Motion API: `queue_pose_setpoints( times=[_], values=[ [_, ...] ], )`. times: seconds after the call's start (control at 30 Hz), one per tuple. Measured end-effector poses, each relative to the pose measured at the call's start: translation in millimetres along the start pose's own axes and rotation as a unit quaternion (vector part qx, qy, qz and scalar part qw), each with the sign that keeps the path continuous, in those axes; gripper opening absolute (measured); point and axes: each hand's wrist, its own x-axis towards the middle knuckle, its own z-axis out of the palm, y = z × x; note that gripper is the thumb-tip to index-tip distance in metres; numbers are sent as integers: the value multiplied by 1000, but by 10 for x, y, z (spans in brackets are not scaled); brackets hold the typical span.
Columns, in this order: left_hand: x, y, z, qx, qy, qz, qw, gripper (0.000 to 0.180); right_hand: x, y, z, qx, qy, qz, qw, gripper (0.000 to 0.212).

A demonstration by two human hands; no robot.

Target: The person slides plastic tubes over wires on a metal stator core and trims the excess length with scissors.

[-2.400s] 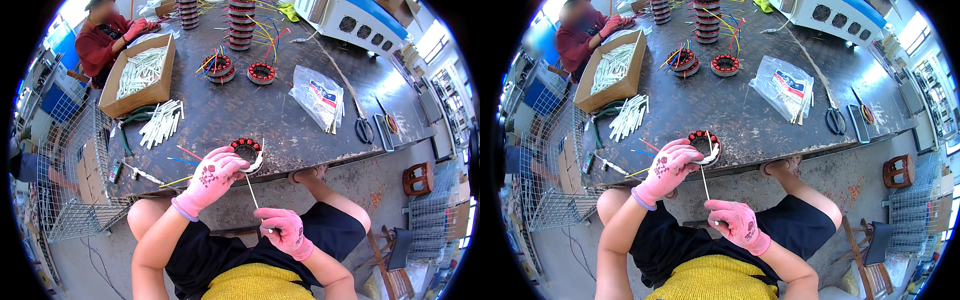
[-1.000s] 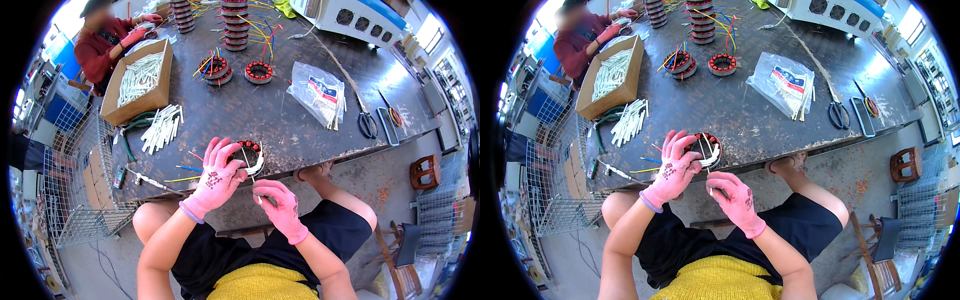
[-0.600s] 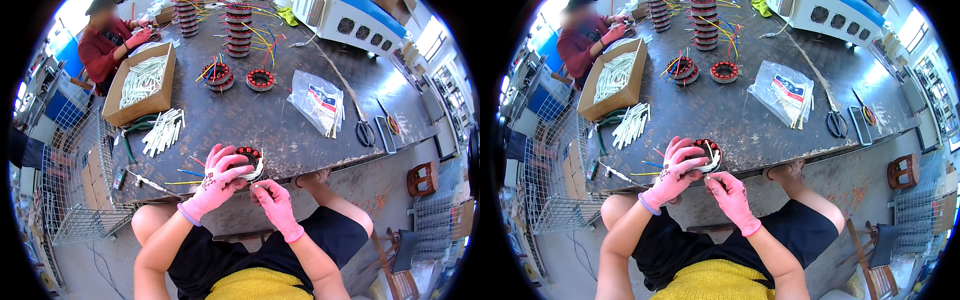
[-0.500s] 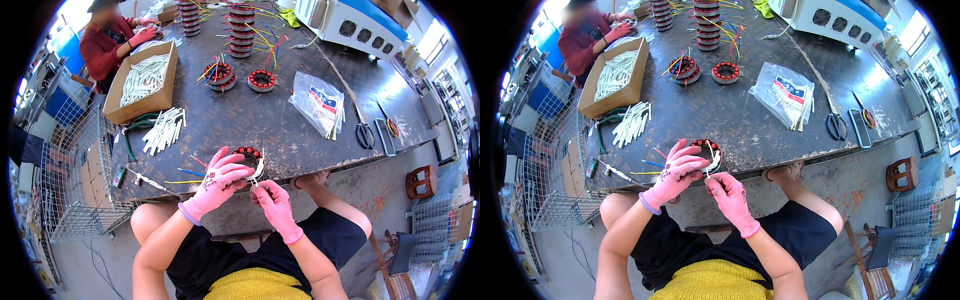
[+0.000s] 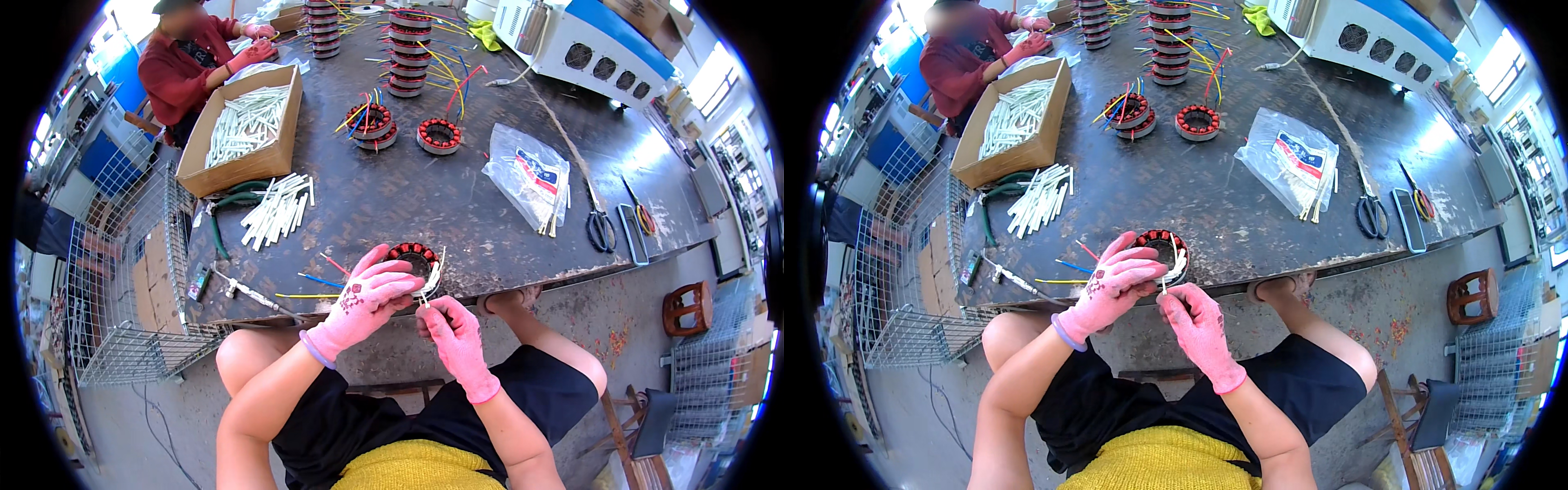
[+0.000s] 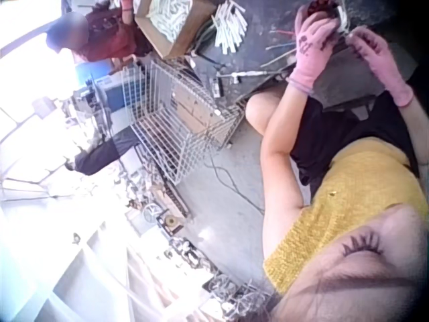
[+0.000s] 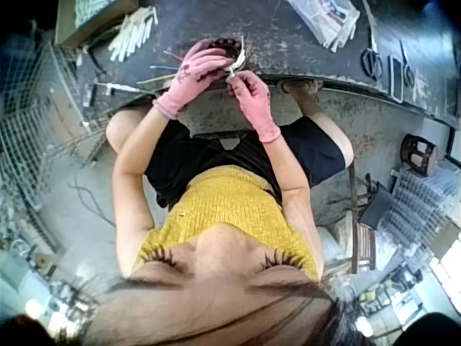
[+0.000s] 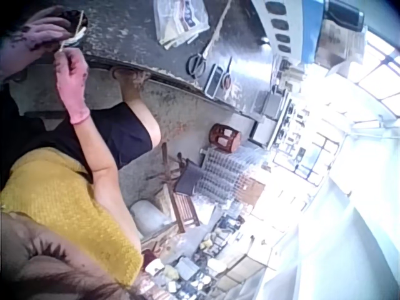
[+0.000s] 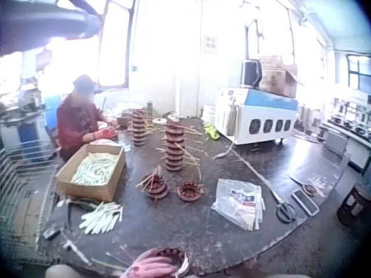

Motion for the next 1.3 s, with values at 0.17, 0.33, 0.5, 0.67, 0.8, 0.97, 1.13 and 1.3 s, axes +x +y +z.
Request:
queue_pose_setpoints(
  times=[0.17, 0.33, 0.5, 0.67, 0.8, 0.97, 1.13, 1.3],
  values=[
    [-4, 13, 1, -9, 0, -4, 1000, 42, 50, 22, 48, -24, 20, -29, 999, 16],
    [32, 53, -41, -14, -14, -19, 1000, 39, 121, 26, 20, -52, 31, 40, 997, 21],
    [27, 27, -39, -27, -20, -10, 999, 38, 208, 42, 50, -29, 47, 41, 998, 25],
    [88, 106, -73, -34, -21, -11, 999, 34, 226, -42, 23, -115, 70, 53, 989, 22],
    [92, 112, -40, -23, -13, -29, 999, 28, 127, -115, 10, -198, 131, -119, 964, 11],
    [97, 113, 3, -16, 22, -45, 999, 24, 291, -188, -34, -416, 53, -380, 825, 20],
    [54, 100, 80, -20, 52, -74, 996, 21, 225, -295, 127, -162, 20, -269, 949, 14],
    [34, 88, 22, -24, 5, -59, 998, 27, 155, -426, 71, -66, 1, -214, 975, 11]
  ],
)
